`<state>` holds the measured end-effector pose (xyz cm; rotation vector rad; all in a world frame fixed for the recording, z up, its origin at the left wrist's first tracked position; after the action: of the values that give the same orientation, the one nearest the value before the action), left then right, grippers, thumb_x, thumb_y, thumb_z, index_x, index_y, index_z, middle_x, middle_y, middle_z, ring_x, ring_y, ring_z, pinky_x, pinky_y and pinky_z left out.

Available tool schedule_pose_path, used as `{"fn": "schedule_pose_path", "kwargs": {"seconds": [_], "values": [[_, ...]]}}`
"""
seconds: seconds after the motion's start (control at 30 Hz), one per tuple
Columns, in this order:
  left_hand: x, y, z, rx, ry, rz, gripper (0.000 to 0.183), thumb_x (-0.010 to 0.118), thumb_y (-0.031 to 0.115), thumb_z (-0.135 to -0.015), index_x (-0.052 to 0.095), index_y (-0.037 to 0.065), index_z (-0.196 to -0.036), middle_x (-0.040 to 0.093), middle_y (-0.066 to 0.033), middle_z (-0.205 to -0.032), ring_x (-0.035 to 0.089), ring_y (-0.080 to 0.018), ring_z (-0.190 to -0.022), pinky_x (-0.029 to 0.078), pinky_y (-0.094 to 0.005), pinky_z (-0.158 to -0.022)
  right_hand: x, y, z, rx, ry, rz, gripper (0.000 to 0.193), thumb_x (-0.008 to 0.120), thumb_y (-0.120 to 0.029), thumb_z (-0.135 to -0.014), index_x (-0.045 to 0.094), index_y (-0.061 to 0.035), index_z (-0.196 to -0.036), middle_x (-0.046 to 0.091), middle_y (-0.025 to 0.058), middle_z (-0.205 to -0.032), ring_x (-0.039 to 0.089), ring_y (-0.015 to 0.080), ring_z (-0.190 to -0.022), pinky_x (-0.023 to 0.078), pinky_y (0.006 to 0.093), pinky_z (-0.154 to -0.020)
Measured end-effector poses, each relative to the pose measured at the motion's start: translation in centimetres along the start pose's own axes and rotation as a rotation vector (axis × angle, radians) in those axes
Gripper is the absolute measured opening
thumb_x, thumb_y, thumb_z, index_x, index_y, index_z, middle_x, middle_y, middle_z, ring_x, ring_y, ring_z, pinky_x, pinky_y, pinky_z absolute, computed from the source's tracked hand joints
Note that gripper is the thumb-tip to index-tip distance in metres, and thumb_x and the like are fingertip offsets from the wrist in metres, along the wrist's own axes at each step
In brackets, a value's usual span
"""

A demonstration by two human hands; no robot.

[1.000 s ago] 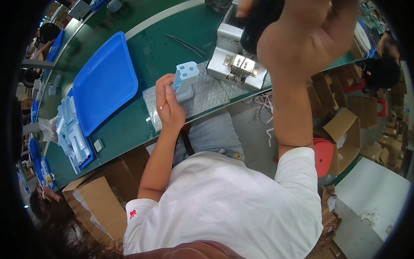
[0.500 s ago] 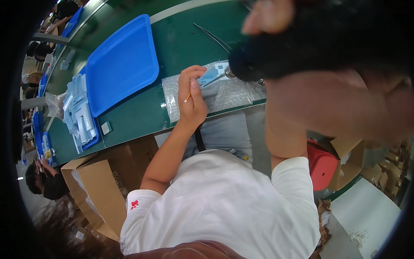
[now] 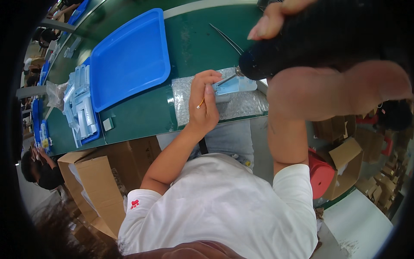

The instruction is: The person repeatedly picks up light-blue plastic components from a blue tray and uses a handheld power tool to drive screws into them. After each assembly, the person places the finished part onto the green workbench. The process is repeated for multiple identical components throughout the clip.

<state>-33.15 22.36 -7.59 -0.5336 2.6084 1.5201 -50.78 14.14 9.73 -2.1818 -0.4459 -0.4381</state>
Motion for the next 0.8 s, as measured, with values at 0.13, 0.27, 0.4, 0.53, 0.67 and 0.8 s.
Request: {"fn": "schedule_pose_path", "kwargs": {"seconds": [0.13,0.27,0.4,0.53,0.67,0.8], "values": [[-0.1,0.2,-0.1,-0.007,-0.017,-0.007,0.024,0.038,0.004,-0.104,0.059,-0.001,-0.113,0.06,-0.0191,-0.118,0.059,-0.0302,-0.106,0.045,-0.0379,-0.097,0.9,0.0,0.7,-0.018,0.066,-0.017,0.115,0.027,-0.101,-0.076,0.055,0.0057,-0.107,0.06,0.0189,-0.092,0.056,0.026,-0.063,0.047,0.0382,-0.057],[-0.2,-0.2,0.2,0.044,0.045,-0.026,0.021,0.041,0.002,-0.102,0.059,-0.001,-0.112,0.06,-0.0196,-0.115,0.059,-0.0327,-0.106,0.045,-0.0402,-0.097,-0.5,0.7,1.0,-0.03,0.044,-0.078,0.113,0.039,-0.101,-0.073,0.052,0.0056,-0.11,0.057,0.017,-0.096,0.054,0.0233,-0.068,0.045,0.0376,-0.062],[0.0,-0.1,0.4,0.081,0.088,0.02,0.019,0.045,-0.001,-0.098,0.058,-0.001,-0.111,0.059,-0.021,-0.112,0.058,-0.0359,-0.103,0.046,-0.0433,-0.094,3.9,0.7,2.9,-0.057,0.325,0.418,0.11,0.054,-0.097,-0.068,0.052,0.0051,-0.109,0.048,0.0128,-0.096,0.05,0.0217,-0.075,0.042,0.0361,-0.067],[-0.6,0.8,0.4,0.054,0.115,-0.016,0.015,0.047,-0.002,-0.097,0.056,0.0,-0.109,0.057,-0.02,-0.111,0.055,-0.0386,-0.103,0.045,-0.0455,-0.093,-4.9,2.6,1.7,-0.024,-0.062,-0.171,0.101,0.053,-0.09,-0.078,0.05,0.0064,-0.111,0.049,0.0156,-0.096,0.05,0.023,-0.075,0.044,0.0353,-0.067],[-0.2,1.1,0.6,0.06,0.146,-0.004,0.014,0.049,-0.002,-0.097,0.055,0.001,-0.108,0.056,-0.0186,-0.111,0.054,-0.039,-0.103,0.045,-0.0461,-0.092,-0.4,1.5,2.2,0.006,0.133,0.233,0.104,0.05,-0.093,-0.078,0.048,0.006,-0.11,0.046,0.0159,-0.097,0.047,0.024,-0.075,0.041,0.0347,-0.069],[-0.5,1.3,0.8,0.057,0.16,0.003,0.012,0.048,0.0,-0.099,0.055,0.001,-0.109,0.056,-0.0194,-0.111,0.053,-0.0389,-0.102,0.044,-0.0455,-0.092,0.7,1.4,1.2,-0.158,0.075,0.385,0.087,0.054,-0.076,-0.088,0.049,0.0059,-0.115,0.051,0.0175,-0.101,0.051,0.0246,-0.077,0.044,0.0355,-0.072]]}}
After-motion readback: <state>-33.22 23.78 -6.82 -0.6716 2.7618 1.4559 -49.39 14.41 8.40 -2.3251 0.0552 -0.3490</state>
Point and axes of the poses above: each hand's wrist, its own z-axis away from the middle knuckle, its own x-axis out of the palm, y = z × x, the point moved 2 cm from there along -z, towards the middle knuckle
